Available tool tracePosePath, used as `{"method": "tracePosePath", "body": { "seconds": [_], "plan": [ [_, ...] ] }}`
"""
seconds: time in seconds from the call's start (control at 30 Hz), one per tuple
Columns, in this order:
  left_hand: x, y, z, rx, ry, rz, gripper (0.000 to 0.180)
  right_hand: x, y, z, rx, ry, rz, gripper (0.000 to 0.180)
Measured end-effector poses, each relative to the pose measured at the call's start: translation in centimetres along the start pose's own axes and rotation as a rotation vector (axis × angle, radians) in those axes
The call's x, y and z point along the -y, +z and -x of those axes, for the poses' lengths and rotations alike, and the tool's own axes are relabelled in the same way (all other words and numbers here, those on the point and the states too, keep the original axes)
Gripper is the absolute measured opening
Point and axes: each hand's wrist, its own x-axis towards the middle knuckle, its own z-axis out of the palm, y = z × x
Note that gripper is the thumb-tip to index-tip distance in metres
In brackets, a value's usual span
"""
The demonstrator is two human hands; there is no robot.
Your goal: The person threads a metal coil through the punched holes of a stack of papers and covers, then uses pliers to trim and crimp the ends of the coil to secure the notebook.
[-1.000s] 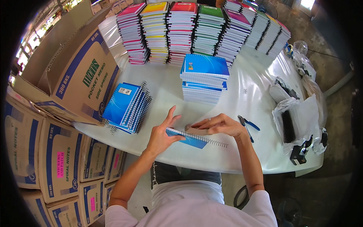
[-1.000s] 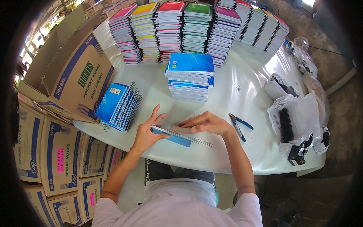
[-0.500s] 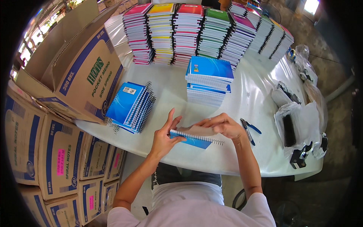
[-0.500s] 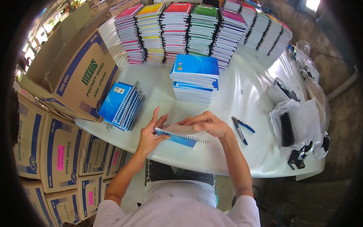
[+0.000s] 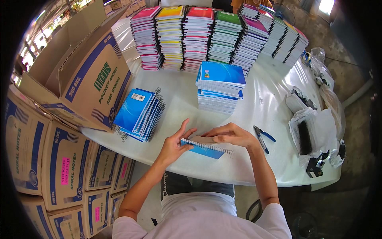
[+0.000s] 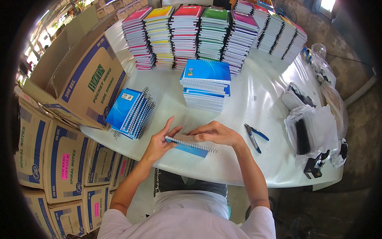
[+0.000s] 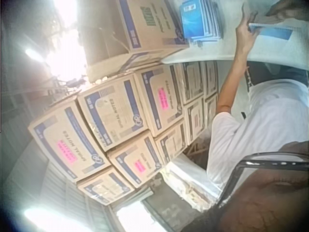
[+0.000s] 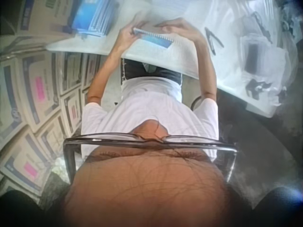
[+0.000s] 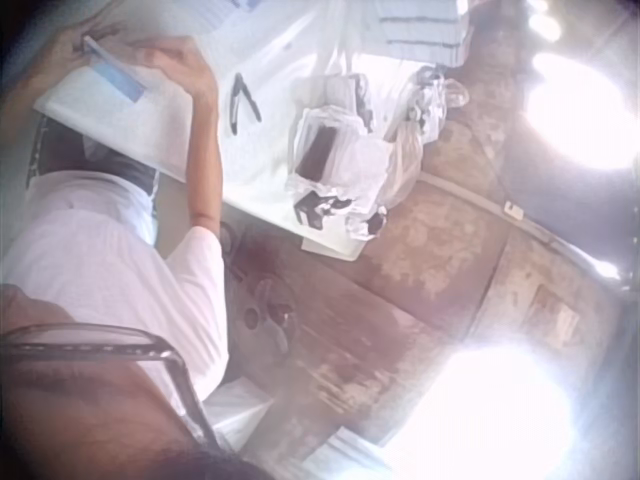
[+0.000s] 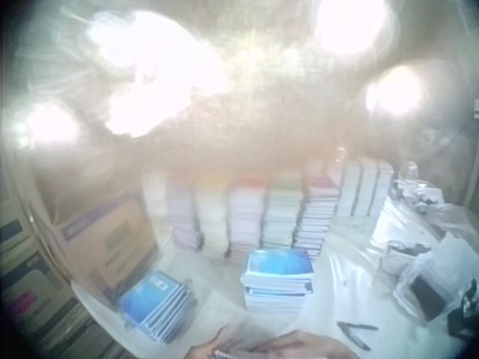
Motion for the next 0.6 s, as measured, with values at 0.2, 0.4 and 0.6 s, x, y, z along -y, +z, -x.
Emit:
{"method": "tracePosePath", "body": {
  "seconds": [0.2, 0.4, 0.6],
  "plan": [
    [0.7, -0.5, 0.5, 0.080, 0.091, 0.012, 0.085, -0.1, 0.4, 0.1, -0.034, -0.040, 0.003, 0.037],
    [0.2, -1.1, 0.0, 0.137, 0.091, -0.059, 0.065, -0.7, -0.9, 3.0, -0.286, -0.068, 0.357, 0.040],
    [-1.3, -1.3, 0.0, -0.211, 0.240, -0.047, 0.054, -6.1, -0.7, 10.4, -0.810, 0.330, 1.145, 0.057]
  ]
}}
